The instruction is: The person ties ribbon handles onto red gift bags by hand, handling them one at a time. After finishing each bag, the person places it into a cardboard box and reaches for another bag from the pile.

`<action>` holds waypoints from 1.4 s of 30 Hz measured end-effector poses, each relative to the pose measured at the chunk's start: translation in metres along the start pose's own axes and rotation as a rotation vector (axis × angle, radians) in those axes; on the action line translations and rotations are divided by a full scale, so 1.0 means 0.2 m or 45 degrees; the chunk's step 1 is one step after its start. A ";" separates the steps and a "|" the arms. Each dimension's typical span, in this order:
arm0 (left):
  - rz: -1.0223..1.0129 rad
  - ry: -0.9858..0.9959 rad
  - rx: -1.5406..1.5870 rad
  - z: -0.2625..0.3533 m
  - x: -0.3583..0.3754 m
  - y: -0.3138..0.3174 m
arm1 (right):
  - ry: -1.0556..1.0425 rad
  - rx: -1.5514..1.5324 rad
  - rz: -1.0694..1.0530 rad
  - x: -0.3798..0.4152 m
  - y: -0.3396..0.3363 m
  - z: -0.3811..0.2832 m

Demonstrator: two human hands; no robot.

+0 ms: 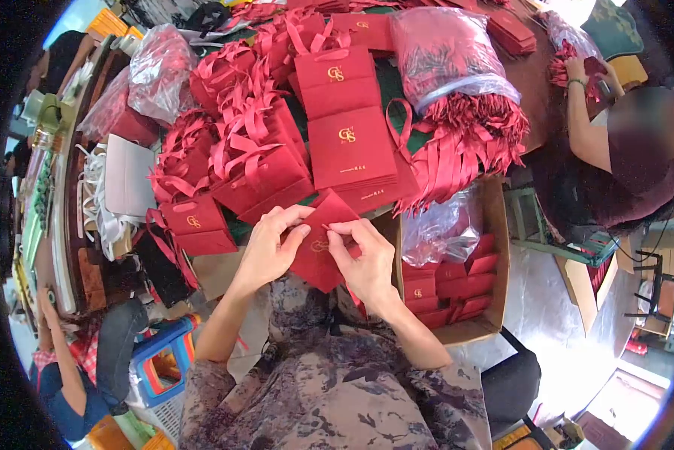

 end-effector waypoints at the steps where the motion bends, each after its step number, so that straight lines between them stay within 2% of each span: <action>1: -0.034 -0.047 0.000 0.00 0.01 0.00 | 0.000 0.027 -0.012 0.00 0.01 -0.02; 11: -0.068 -0.051 -0.002 -0.01 0.08 0.05 | 0.155 0.098 -0.094 -0.01 0.05 0.01; 14: -0.046 -0.030 -0.124 0.00 0.10 0.07 | 0.236 0.094 -0.149 0.01 0.08 0.08; 15: -0.004 0.059 -0.223 0.01 0.10 0.09 | 0.236 0.095 -0.147 0.01 0.09 0.09; 16: 0.039 0.147 -0.323 0.04 0.11 0.10 | 0.185 0.153 -0.155 0.00 0.10 0.07; 18: 0.052 0.151 -0.320 0.03 0.13 0.15 | 0.136 0.207 -0.165 0.01 0.13 0.07; 21: 0.071 0.154 -0.345 0.03 0.13 0.16 | -0.006 0.490 -0.138 0.01 0.15 0.01; 22: 0.076 0.150 -0.370 0.03 0.12 0.15 | -0.008 0.491 -0.138 0.01 0.15 0.02; 24: 0.052 0.151 -0.304 0.01 0.13 0.14 | 0.199 0.064 -0.129 0.02 0.15 0.12; 25: 0.030 0.156 -0.240 -0.01 0.12 0.14 | 0.195 0.063 -0.132 0.01 0.14 0.12; 28: 0.013 0.138 -0.091 -0.04 0.12 0.14 | 0.310 0.000 -0.273 0.01 0.15 0.16; 30: -0.039 0.055 -0.106 -0.05 0.12 0.12 | 0.076 0.109 -0.424 0.01 0.18 0.10; 32: -0.093 -0.030 -0.113 -0.08 0.13 0.13 | 0.041 0.135 -0.515 -0.02 0.11 0.01; 35: -0.022 0.048 -0.179 -0.09 0.15 0.16 | -0.030 -0.018 -0.465 -0.12 0.04 -0.09; 36: 0.040 0.177 -0.207 -0.04 0.16 0.17 | -0.031 -0.015 -0.468 -0.15 0.04 -0.08; 37: 0.102 0.308 -0.234 0.02 0.18 0.18 | -0.211 0.056 -0.605 -0.16 0.10 -0.13; 38: 0.105 0.312 -0.232 0.03 0.20 0.19 | -0.393 0.128 -0.739 -0.14 0.15 -0.17; 39: 0.147 0.330 -0.254 0.06 0.22 0.19 | -0.395 0.132 -0.738 -0.15 0.15 -0.17; 42: 0.222 0.371 -0.286 0.10 0.29 0.19 | -0.294 0.175 -1.102 -0.09 0.26 -0.09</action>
Point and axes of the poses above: each hand's wrist, its own x-axis away from the middle knuckle, its own y-axis out of the palm, z = x × y, the point moved 10 cm from there along -x, towards the middle knuckle, and after that the axes turned 6 degrees about -z, right-handed, at the moved point
